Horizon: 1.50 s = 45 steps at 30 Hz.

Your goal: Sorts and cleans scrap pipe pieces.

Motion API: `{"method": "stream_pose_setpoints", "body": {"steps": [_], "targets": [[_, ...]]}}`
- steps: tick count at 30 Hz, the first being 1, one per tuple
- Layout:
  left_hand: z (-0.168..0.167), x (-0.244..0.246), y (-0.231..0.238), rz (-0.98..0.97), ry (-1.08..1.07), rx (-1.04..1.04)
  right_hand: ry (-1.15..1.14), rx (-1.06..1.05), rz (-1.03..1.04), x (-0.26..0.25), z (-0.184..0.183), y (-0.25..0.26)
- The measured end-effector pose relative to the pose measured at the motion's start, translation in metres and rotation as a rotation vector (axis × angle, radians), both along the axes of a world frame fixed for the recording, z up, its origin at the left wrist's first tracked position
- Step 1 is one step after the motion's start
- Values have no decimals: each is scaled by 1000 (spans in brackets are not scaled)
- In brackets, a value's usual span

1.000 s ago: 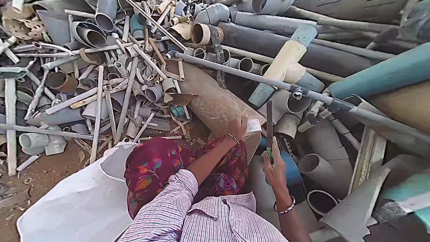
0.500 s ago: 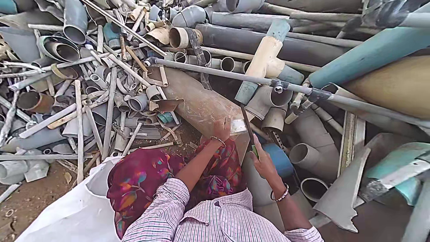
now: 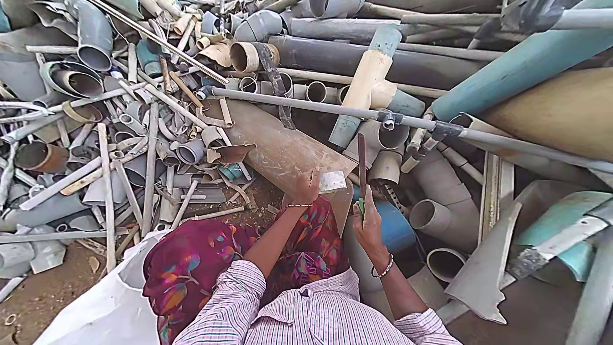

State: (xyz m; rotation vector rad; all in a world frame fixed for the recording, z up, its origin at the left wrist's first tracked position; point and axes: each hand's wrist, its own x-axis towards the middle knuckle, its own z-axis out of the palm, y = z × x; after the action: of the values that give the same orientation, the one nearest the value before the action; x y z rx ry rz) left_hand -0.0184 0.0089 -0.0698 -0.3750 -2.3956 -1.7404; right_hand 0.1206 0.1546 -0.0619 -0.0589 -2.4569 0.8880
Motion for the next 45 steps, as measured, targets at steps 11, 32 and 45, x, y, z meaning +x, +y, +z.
{"method": "stream_pose_setpoints", "body": {"steps": [11,32,45], "targets": [[1,2,-1,2,-17,39,-381,-108,21,-7,-2,10],[-5,3,-3,-21,75,47,-116,-132,26,-21,10,-3],[-6,1,-4,-12,106,50,6,-284,64,-27,10,-5]]}}
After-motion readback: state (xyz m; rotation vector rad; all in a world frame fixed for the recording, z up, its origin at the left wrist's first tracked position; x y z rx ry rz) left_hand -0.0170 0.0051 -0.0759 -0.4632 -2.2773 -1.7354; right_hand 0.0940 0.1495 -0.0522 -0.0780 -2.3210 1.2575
